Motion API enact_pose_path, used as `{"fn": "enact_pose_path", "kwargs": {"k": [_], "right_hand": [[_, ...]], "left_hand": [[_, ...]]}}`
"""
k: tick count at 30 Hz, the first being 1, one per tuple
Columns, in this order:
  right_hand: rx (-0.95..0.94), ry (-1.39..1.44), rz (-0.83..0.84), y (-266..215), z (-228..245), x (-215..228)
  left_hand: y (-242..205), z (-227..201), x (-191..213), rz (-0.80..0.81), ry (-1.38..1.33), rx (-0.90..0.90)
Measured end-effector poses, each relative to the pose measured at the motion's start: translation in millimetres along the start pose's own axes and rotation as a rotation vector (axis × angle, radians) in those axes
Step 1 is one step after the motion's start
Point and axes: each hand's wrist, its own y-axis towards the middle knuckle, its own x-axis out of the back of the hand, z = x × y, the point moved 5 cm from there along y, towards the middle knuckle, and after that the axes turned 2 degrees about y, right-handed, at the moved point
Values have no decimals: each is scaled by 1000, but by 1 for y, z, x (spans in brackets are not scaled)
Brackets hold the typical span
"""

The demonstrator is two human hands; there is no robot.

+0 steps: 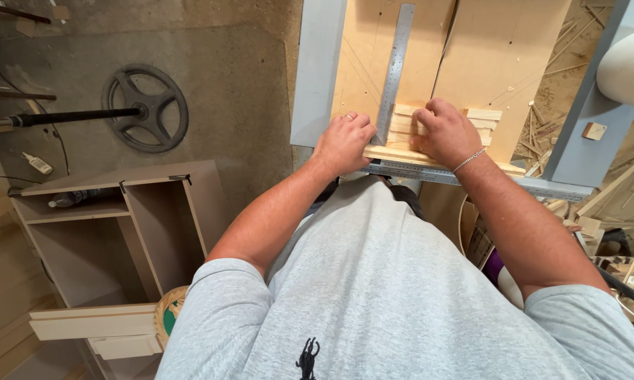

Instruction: Sort and organize small wooden blocks on a table saw sled and place selected pieces into a bucket.

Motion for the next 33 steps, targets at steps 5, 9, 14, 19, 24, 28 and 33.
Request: {"fn": "enact_pose_path", "kwargs": {"k": [5, 9, 14, 19, 24, 28, 33], "right_hand": [[12, -10, -23, 0, -1, -6], [8, -4, -16, 0, 0, -3], [16, -19, -39, -2, -6, -13], [-33, 53, -4, 0, 2, 2], [-91, 41, -29, 2, 6, 4], [-143, 67, -73, 4, 4, -8], [-148, 77, -58, 3, 18, 3]], "left_hand": [[-2, 2, -7, 11, 8, 18], [-2, 2, -6, -7, 15, 11], [-4, 4, -14, -12, 15, 8], [-1, 1, -5, -13, 16, 6], [-1, 3, -7, -8, 5, 3], [-1, 2, -6, 4, 6, 1], [1, 0, 1, 32, -1, -9]]}}
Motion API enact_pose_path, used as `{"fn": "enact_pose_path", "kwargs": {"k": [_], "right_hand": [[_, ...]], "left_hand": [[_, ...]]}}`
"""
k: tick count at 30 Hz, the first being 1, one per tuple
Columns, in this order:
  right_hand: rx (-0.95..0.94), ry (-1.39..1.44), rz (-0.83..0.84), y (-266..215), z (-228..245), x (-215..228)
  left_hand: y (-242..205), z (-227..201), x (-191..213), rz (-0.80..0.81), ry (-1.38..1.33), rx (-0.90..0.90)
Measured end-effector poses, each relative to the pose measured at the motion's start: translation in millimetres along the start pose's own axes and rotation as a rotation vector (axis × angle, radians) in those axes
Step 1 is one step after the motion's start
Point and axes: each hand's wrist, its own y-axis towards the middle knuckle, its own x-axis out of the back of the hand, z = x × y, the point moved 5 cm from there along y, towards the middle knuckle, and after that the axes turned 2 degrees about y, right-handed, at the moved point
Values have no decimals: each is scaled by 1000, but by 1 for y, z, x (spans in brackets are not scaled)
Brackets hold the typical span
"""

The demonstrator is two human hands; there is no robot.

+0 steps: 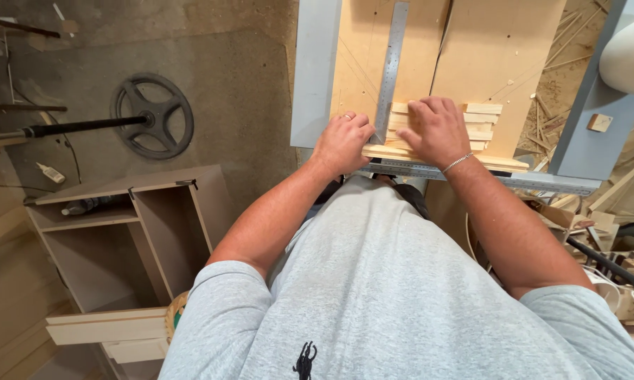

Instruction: Sort and organize small wooden blocks on a table saw sled and place selected pieces into a bucket.

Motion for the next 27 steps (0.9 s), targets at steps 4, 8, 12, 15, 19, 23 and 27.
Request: {"fn": "enact_pose_path", "kwargs": {"k": [4, 8, 12, 15, 19, 23, 27], "right_hand": [[8, 9, 156, -10, 19, 30], [-15, 34, 316, -13, 19, 30], [117, -146, 259, -21, 12, 16], [111, -157, 226, -23, 9, 9], [80, -134, 274, -22, 11, 13], [52, -120, 283, -23, 5, 4], [33, -150, 282, -22, 6, 1]], "left_hand": [[1, 1, -3, 27, 5, 0], [2, -1, 0, 45, 14, -28], [3, -4, 2, 42, 6, -53], [6, -9, 8, 38, 35, -75], [27, -37, 44, 102, 68, -48], [47, -59, 47, 340, 140, -60], [55, -57, 24, 375, 167, -133]]}}
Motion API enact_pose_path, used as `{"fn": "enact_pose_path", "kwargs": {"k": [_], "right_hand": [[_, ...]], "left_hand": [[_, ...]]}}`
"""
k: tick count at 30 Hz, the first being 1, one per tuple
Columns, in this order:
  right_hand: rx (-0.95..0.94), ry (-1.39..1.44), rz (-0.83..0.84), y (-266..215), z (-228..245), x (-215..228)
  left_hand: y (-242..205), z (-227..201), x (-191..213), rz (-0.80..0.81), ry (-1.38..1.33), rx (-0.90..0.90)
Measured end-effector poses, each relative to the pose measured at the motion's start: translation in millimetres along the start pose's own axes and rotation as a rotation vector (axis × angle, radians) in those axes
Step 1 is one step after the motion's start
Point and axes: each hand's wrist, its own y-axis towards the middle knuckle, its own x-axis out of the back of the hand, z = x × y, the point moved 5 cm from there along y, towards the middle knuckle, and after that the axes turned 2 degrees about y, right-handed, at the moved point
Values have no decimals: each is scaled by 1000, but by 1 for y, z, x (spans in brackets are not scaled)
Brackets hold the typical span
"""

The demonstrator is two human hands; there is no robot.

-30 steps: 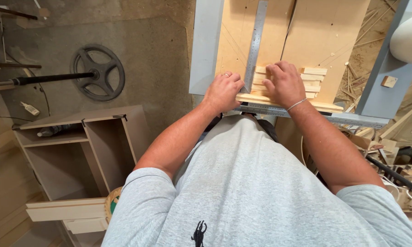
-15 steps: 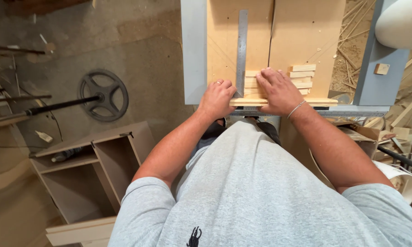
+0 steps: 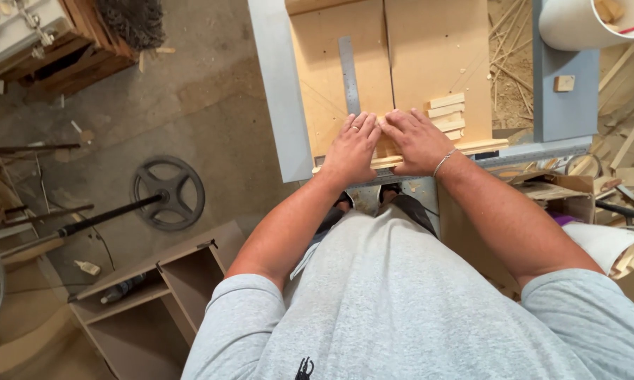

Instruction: Sort and organize small wooden blocks on a table saw sled and place selected pieces into a bucket.

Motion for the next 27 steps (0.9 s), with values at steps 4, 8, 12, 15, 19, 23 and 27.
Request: {"fn": "enact_pose_path", "kwargs": {"k": [4, 8, 12, 15, 19, 23, 27], "right_hand": [[-1, -6, -41, -8, 6, 7], [30, -88, -163, -29, 1, 11], [38, 43, -513, -83, -25, 21], [-43, 9, -689, -115, -75, -5], [-154, -92, -765, -142, -110, -41], [-168, -124, -766, -145, -95, -9], [-180, -101, -801, -134, -108, -7]], "left_hand": [[3, 1, -7, -94, -20, -62], [9, 5, -20, -97, -25, -53], [4, -2, -23, -111, -25, -43], [7, -2, -20, -98, -29, -44], [6, -9, -16, -51, -56, -46], [12, -6, -26, 0, -87, -28], [27, 5, -24, 12, -94, -14]]}}
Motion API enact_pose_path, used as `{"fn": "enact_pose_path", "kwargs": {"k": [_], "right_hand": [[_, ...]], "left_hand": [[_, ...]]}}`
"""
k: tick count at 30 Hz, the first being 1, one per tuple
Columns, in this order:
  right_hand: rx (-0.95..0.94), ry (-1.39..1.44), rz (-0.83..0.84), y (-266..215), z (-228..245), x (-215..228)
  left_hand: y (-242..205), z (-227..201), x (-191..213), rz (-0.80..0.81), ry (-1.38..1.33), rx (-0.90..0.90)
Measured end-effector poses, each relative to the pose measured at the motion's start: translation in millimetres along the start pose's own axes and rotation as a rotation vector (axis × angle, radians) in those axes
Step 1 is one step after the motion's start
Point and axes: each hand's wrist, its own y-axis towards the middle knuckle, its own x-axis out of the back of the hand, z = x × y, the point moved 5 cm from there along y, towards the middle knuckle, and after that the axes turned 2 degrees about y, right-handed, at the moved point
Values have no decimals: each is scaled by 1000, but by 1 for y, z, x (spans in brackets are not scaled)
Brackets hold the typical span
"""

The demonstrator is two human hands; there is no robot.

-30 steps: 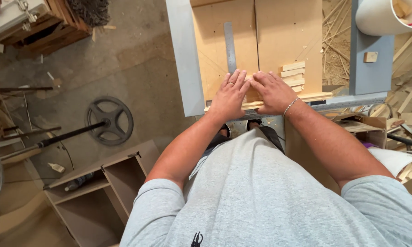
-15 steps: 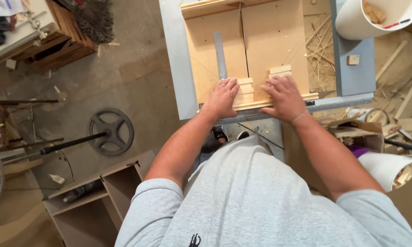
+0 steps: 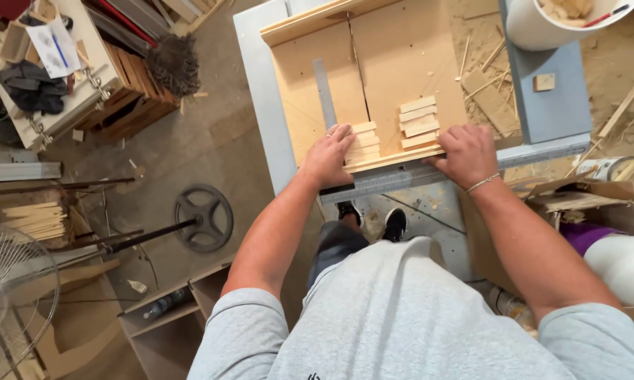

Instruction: Sort and organize small wooden blocks on a table saw sled and place selected pieces into a bucket.

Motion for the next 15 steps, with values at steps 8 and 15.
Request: {"fn": "enact_pose_path", "kwargs": {"k": [8, 15], "right_hand": [[-29, -13, -15, 60, -13, -13], [-73, -60, 40, 96, -29, -39]], "left_hand": [[44, 45, 18, -3, 33, 12], [74, 73, 37, -48, -8, 14]]}}
